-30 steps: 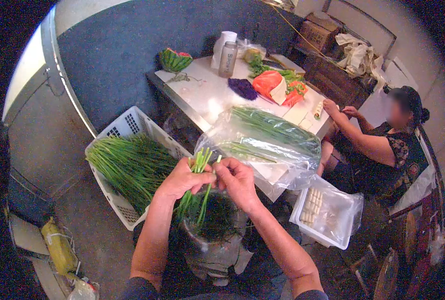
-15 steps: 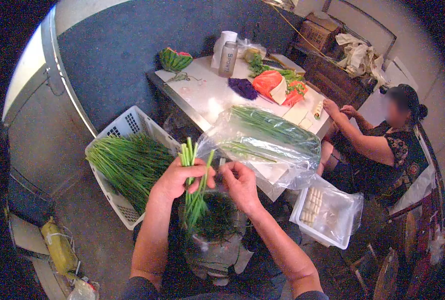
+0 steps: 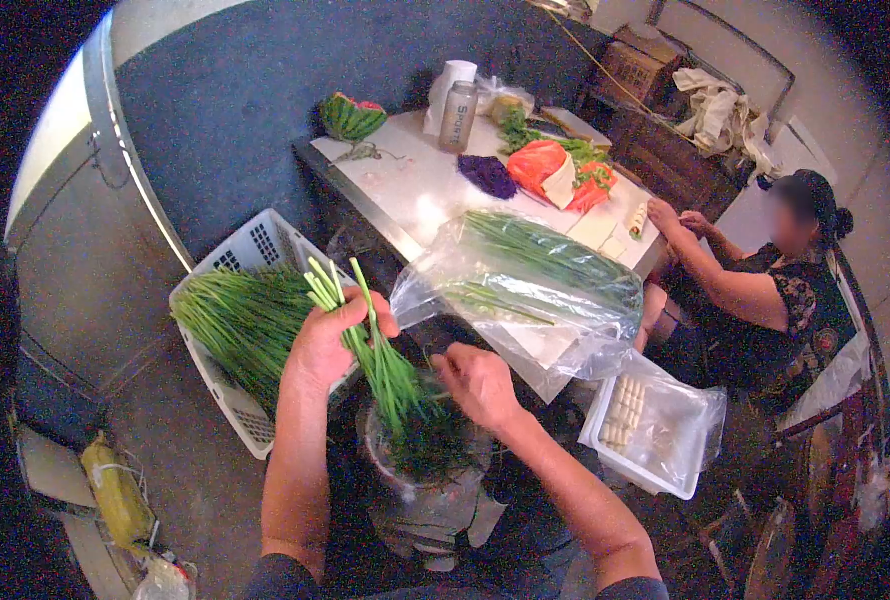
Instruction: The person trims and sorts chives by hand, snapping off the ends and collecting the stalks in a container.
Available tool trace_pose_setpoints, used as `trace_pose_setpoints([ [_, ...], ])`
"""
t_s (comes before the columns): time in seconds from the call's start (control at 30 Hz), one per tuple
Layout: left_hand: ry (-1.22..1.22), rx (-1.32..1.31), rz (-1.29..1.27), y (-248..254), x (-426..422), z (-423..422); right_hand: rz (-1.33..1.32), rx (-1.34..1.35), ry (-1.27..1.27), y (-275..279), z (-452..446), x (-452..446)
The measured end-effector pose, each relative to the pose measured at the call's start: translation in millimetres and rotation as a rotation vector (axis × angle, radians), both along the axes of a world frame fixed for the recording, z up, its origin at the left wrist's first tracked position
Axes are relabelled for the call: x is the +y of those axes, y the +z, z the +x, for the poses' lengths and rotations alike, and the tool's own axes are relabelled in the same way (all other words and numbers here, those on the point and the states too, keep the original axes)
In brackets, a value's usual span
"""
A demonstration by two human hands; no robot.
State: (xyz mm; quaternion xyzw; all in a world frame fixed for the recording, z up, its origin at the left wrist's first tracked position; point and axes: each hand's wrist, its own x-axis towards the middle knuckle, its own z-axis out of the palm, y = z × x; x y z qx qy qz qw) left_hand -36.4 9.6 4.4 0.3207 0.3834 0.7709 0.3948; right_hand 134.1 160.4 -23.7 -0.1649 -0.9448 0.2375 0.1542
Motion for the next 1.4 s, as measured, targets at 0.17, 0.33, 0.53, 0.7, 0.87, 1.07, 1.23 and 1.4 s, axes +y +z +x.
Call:
trace_pose_setpoints([
  [0.17,0.051,0.022,0.031,3,2,0,0.12,0.293,0.06,10,-13,17],
  [0.33,-0.009,-0.101,-0.069,5,7,6,0.272,0.297,-0.013,9,-48,60],
  [0.53,-0.106,-0.048,-0.179,-2,16,13,0.47,-0.057,-0.019,8,-84,93],
  [0.7,-0.062,-0.007,-0.251,-8,24,15,0.477,0.006,0.03,1,-90,102],
  [0.87,0.076,0.066,-0.293,-12,28,16,0.403,-0.032,0.162,22,-66,91],
  [1.07,0.154,0.097,-0.32,-8,27,18,-0.23,0.109,0.289,59,-29,54],
  [1.23,-0.065,0.014,-0.185,3,22,30,-0.844,0.081,0.267,93,-30,23],
  [1.4,-0.17,-0.058,-0.081,-6,21,28,-0.902,0.174,0.304,90,-38,12],
])
